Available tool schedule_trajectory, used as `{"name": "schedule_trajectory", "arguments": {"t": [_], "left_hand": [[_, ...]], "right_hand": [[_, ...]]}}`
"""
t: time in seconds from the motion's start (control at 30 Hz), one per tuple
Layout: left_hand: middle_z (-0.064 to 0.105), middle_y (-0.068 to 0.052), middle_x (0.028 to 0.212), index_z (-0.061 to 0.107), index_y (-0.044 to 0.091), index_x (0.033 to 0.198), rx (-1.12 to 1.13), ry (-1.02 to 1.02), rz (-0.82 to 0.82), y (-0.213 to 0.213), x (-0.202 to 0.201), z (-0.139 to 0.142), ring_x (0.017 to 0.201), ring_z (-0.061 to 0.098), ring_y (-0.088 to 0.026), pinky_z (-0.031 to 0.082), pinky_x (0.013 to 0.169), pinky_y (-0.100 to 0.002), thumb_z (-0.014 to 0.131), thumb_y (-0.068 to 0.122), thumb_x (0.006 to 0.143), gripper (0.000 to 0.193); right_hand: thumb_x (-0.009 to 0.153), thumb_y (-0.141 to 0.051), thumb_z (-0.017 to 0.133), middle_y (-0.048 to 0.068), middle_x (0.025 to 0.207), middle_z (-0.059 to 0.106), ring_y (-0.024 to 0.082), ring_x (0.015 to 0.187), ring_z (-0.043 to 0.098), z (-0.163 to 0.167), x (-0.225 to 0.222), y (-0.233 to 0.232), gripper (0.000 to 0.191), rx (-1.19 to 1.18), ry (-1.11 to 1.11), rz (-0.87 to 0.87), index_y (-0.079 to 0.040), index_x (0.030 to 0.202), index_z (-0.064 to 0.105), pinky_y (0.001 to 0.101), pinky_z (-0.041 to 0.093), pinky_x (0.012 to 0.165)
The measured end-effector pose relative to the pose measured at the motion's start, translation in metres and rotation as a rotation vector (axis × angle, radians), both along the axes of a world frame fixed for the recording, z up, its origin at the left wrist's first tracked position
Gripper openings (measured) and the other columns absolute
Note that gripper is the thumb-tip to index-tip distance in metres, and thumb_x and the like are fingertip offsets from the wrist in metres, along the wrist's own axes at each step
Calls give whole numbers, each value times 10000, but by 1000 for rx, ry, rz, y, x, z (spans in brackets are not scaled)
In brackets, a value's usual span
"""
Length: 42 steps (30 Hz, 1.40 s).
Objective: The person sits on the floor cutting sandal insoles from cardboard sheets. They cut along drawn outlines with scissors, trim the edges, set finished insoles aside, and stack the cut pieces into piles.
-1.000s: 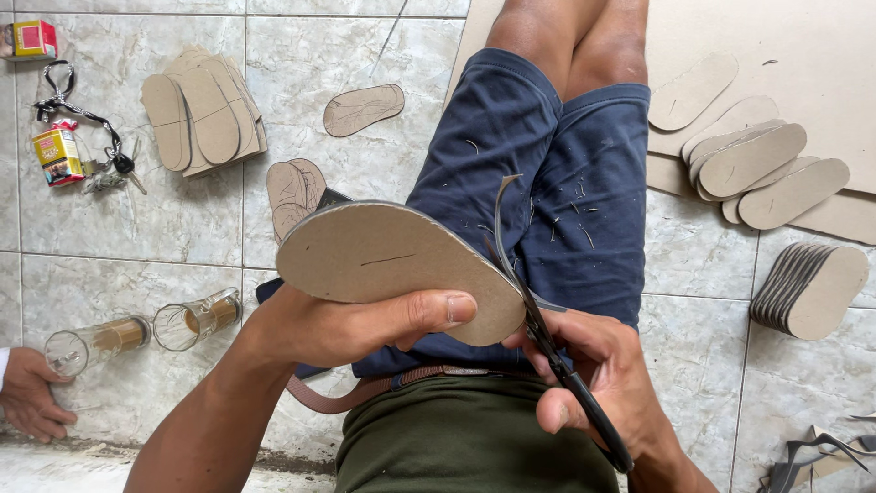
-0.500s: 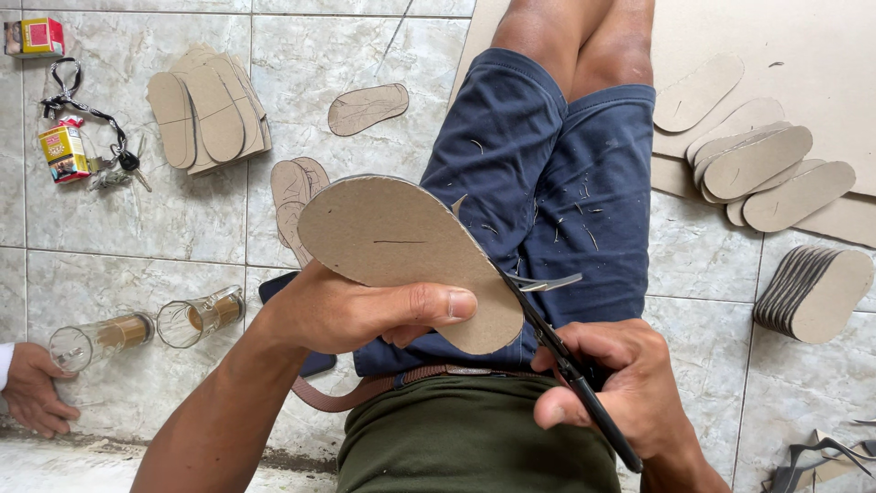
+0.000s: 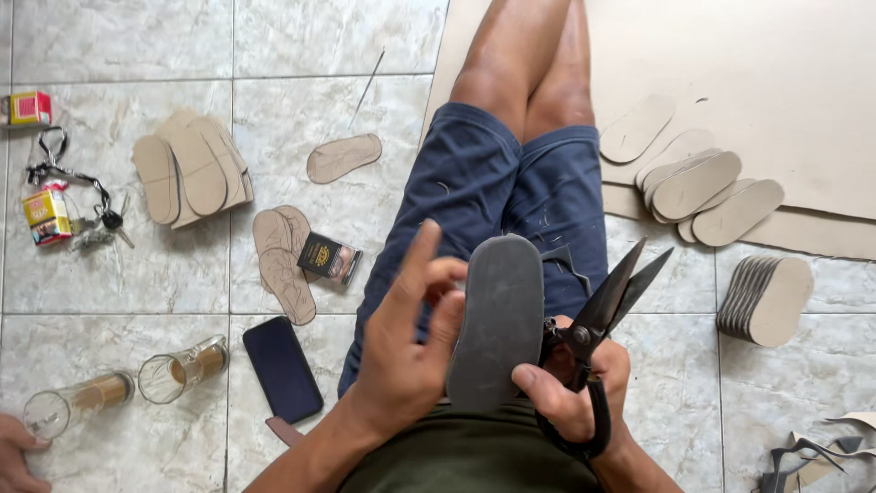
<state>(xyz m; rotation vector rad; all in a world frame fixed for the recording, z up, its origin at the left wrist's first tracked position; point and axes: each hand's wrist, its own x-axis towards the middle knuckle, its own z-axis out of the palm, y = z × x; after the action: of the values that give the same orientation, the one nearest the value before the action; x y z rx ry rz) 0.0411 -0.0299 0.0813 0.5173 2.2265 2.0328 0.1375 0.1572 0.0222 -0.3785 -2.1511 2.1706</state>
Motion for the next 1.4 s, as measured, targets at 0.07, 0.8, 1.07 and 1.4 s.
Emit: {"name": "schedule_trajectory", "arguments": {"t": [0.07, 0.8, 1.07, 1.4], "left_hand": [[722, -59, 1051, 595, -30, 1357, 225, -345, -151, -5, -2, -8, 898, 639, -106, 536, 825, -265, 526, 166, 1063, 360], [619, -25, 979, 699, -28, 1084, 203, -336, -223, -19, 4, 9, 822, 593, -57, 498, 691, -222, 708, 69, 995, 132], [628, -15, 880, 751, -4, 1037, -21, -293, -345, -27, -9, 35, 714, 549, -57, 430, 601, -223, 734, 111, 940, 151], [634, -12, 876, 761, 1, 1024, -76, -341, -399, -29, -17, 42, 743, 561, -71, 449, 632, -233, 735, 128, 927, 162]], "right_hand": [[732, -99, 805, -14, 696, 643, 58, 604, 517, -7, 0, 0, 220, 53, -5, -48, 11, 918, 763, 236, 406, 546], [669, -564, 818, 7, 687, 640, 108, 620, 612, -11, -13, 52, 651, 302, 106, 297, -33, 1042, 767, 259, 471, 562], [586, -559, 873, 67, 814, 610, 143, 670, 594, 63, -31, 50, 804, 649, 277, 273, 45, 1076, 672, 294, 489, 572], [472, -524, 927, 19, 559, 514, 123, 468, 509, 70, -27, 56, 756, 728, 224, 301, 48, 902, 686, 285, 372, 411]]}}
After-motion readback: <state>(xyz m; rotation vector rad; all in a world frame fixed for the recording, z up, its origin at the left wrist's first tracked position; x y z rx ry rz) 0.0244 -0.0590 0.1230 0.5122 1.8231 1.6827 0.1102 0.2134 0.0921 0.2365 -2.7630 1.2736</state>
